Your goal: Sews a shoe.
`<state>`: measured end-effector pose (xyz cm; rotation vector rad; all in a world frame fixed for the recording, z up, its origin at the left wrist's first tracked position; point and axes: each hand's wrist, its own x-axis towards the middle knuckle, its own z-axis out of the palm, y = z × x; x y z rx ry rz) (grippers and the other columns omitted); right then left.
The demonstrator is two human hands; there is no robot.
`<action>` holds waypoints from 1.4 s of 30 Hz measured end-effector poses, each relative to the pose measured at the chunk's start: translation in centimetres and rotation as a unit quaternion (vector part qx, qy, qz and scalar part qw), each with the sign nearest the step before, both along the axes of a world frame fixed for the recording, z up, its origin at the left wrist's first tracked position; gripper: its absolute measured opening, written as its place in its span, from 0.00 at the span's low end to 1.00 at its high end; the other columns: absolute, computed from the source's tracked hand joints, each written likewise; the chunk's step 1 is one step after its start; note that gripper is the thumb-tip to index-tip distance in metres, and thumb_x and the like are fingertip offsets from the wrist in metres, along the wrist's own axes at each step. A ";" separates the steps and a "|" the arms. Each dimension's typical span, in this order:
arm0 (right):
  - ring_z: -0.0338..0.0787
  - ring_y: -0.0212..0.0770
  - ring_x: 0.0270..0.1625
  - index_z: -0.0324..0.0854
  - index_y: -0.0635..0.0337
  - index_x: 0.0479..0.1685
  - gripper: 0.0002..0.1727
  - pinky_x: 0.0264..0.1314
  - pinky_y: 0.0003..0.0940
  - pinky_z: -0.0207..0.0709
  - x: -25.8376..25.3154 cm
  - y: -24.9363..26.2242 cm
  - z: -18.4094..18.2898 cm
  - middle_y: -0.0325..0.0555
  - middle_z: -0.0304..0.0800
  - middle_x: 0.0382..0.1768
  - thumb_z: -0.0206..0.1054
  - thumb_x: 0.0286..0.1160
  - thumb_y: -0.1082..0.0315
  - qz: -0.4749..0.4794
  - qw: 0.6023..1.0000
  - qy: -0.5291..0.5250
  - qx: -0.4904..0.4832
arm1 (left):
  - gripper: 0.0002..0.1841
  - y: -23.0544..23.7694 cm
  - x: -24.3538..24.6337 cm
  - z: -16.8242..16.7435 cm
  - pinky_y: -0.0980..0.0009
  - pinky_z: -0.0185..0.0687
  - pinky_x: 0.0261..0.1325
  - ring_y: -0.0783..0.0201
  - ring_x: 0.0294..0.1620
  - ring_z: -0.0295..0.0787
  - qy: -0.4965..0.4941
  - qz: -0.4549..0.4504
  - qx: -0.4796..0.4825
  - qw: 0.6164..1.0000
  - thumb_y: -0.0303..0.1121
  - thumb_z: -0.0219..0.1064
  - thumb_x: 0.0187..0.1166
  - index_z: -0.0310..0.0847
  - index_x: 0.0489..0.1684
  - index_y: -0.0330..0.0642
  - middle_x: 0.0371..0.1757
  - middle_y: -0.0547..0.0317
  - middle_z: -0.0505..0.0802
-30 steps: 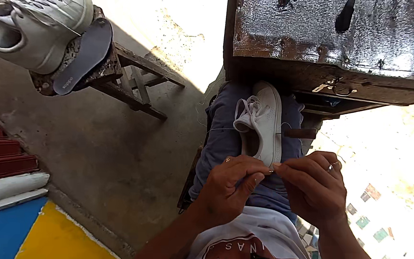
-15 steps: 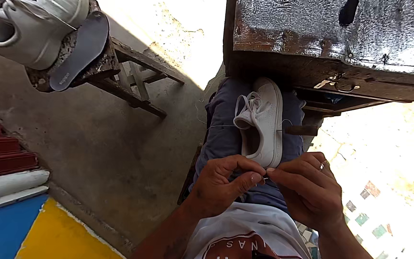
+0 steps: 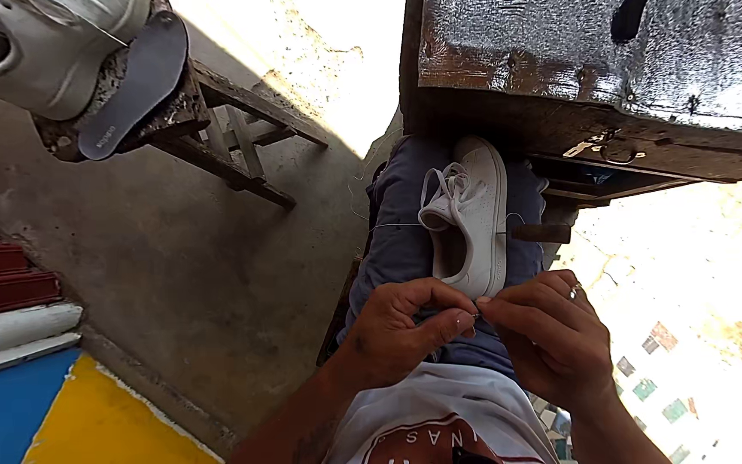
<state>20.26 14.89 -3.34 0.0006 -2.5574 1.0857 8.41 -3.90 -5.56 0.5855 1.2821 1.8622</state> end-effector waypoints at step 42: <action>0.87 0.26 0.41 0.88 0.56 0.56 0.11 0.48 0.26 0.82 0.8 -1.0 -2.0 0.38 0.92 0.40 0.62 0.88 0.65 -0.013 0.985 -0.049 -0.166 | 0.19 2.6 1.2 -1.2 0.66 0.80 0.45 0.65 0.28 0.80 -0.412 0.119 0.212 0.878 0.41 0.53 0.86 0.75 0.19 0.48 0.20 0.65 0.78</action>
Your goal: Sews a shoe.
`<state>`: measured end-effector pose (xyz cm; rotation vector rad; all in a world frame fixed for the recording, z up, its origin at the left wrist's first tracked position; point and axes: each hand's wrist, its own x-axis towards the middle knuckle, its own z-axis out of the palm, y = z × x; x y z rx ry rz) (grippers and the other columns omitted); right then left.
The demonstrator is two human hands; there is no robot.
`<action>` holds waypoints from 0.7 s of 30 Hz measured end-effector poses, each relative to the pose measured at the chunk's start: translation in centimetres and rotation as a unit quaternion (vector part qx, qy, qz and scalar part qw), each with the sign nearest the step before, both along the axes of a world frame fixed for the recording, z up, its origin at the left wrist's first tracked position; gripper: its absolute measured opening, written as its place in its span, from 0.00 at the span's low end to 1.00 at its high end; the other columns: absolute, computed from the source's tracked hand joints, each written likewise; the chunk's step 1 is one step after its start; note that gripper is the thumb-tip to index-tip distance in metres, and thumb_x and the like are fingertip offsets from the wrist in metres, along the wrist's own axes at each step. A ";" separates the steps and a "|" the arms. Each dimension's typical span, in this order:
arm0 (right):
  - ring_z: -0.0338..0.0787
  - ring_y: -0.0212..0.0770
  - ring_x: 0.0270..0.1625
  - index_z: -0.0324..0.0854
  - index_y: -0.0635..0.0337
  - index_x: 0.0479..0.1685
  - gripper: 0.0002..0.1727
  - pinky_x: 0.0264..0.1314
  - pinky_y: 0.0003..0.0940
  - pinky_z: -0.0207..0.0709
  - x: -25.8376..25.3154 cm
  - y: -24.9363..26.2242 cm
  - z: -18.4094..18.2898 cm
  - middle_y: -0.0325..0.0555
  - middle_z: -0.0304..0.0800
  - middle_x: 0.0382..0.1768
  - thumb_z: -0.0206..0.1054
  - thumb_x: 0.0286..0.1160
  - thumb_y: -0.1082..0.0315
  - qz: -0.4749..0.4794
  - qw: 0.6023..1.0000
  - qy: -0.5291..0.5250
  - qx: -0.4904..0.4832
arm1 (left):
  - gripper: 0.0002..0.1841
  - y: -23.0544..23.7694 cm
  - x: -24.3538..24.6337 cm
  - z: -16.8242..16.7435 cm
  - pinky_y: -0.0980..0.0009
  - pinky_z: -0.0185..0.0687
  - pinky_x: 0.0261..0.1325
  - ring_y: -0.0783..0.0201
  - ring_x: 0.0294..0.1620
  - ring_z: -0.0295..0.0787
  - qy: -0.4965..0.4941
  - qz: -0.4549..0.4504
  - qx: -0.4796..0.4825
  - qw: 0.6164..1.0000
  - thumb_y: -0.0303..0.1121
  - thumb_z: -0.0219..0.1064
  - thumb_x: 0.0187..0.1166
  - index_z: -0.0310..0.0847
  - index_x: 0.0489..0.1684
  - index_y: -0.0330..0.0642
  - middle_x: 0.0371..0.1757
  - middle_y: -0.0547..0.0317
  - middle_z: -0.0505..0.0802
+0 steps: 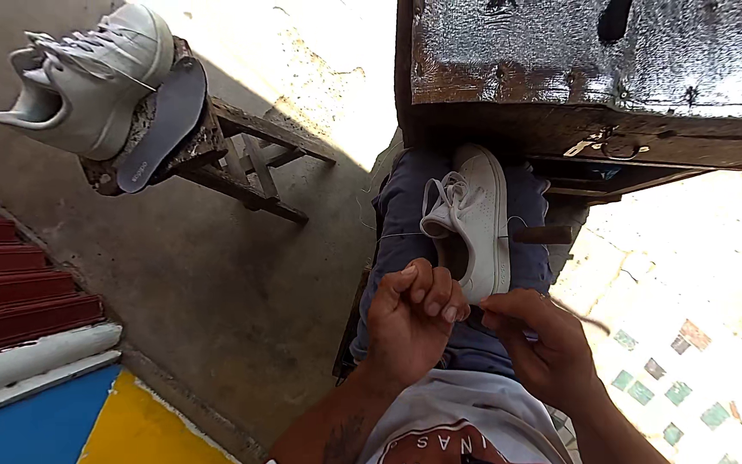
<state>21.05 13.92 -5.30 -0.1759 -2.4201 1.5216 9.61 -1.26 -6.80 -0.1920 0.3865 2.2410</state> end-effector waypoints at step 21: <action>0.93 0.50 0.57 0.91 0.50 0.61 0.16 0.66 0.65 0.76 -11.1 18.7 3.1 0.46 0.96 0.54 0.58 0.89 0.62 -0.102 0.944 -0.045 0.310 | 0.15 -5.6 -4.3 -4.6 0.75 0.82 0.38 0.79 0.29 0.83 0.630 -0.034 -0.517 0.578 0.47 0.62 0.85 0.93 0.49 0.50 0.32 0.73 0.92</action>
